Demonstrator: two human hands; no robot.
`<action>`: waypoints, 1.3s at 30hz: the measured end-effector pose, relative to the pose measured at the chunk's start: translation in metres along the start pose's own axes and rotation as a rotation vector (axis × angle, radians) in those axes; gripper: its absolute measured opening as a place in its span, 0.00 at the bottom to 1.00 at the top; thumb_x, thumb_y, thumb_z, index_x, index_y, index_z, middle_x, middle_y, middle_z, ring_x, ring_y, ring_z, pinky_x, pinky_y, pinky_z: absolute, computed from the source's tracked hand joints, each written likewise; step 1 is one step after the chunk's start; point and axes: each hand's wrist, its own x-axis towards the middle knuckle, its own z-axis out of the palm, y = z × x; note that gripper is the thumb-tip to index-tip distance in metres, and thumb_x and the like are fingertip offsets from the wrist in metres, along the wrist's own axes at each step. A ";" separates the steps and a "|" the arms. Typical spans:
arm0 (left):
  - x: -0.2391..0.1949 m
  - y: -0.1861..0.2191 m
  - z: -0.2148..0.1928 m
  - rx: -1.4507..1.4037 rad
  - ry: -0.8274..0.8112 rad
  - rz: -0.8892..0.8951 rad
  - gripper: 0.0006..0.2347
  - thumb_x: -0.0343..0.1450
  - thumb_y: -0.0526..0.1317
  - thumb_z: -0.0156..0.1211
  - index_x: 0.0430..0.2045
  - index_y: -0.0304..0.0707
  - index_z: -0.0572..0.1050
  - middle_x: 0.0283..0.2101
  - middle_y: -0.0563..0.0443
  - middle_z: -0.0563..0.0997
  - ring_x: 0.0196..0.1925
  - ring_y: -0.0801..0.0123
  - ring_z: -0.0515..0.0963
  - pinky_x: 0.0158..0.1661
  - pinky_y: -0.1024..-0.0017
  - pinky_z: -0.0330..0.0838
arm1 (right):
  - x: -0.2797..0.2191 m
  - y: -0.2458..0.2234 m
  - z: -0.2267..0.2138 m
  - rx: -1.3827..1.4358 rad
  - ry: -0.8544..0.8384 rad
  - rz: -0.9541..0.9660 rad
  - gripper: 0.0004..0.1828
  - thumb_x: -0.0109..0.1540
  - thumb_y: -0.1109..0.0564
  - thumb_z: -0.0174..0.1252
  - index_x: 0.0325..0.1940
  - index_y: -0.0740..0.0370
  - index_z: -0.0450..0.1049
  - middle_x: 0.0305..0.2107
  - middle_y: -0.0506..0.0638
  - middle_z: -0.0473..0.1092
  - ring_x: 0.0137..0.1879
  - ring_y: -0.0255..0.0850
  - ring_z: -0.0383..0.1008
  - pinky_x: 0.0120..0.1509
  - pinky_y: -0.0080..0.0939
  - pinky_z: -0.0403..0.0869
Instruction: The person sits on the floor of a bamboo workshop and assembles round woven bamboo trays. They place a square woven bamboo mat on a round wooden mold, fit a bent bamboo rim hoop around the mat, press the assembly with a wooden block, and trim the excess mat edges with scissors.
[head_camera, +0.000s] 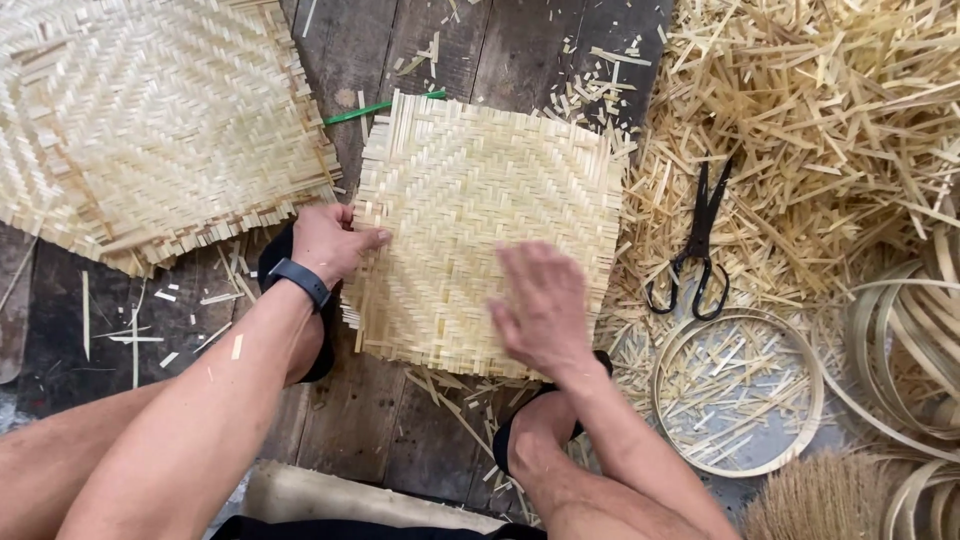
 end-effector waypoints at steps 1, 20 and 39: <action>-0.003 0.004 0.001 -0.007 0.002 -0.003 0.11 0.61 0.36 0.77 0.30 0.28 0.82 0.30 0.48 0.86 0.28 0.75 0.81 0.32 0.74 0.77 | 0.000 -0.002 0.005 -0.003 -0.004 -0.005 0.38 0.64 0.45 0.60 0.74 0.60 0.58 0.64 0.59 0.59 0.73 0.51 0.55 0.79 0.55 0.53; -0.083 0.044 0.015 0.107 0.188 0.374 0.04 0.70 0.38 0.64 0.33 0.40 0.77 0.30 0.49 0.83 0.27 0.68 0.81 0.29 0.68 0.77 | -0.003 -0.015 0.026 -0.260 -0.314 0.046 0.46 0.59 0.30 0.54 0.76 0.49 0.51 0.67 0.58 0.54 0.75 0.54 0.47 0.75 0.63 0.48; 0.001 -0.017 -0.010 -0.058 -0.013 0.048 0.17 0.63 0.36 0.78 0.42 0.25 0.79 0.38 0.44 0.85 0.33 0.74 0.82 0.34 0.77 0.76 | -0.197 0.130 -0.009 -0.266 -0.169 1.213 0.21 0.59 0.47 0.66 0.50 0.62 0.77 0.51 0.64 0.69 0.60 0.59 0.66 0.63 0.58 0.65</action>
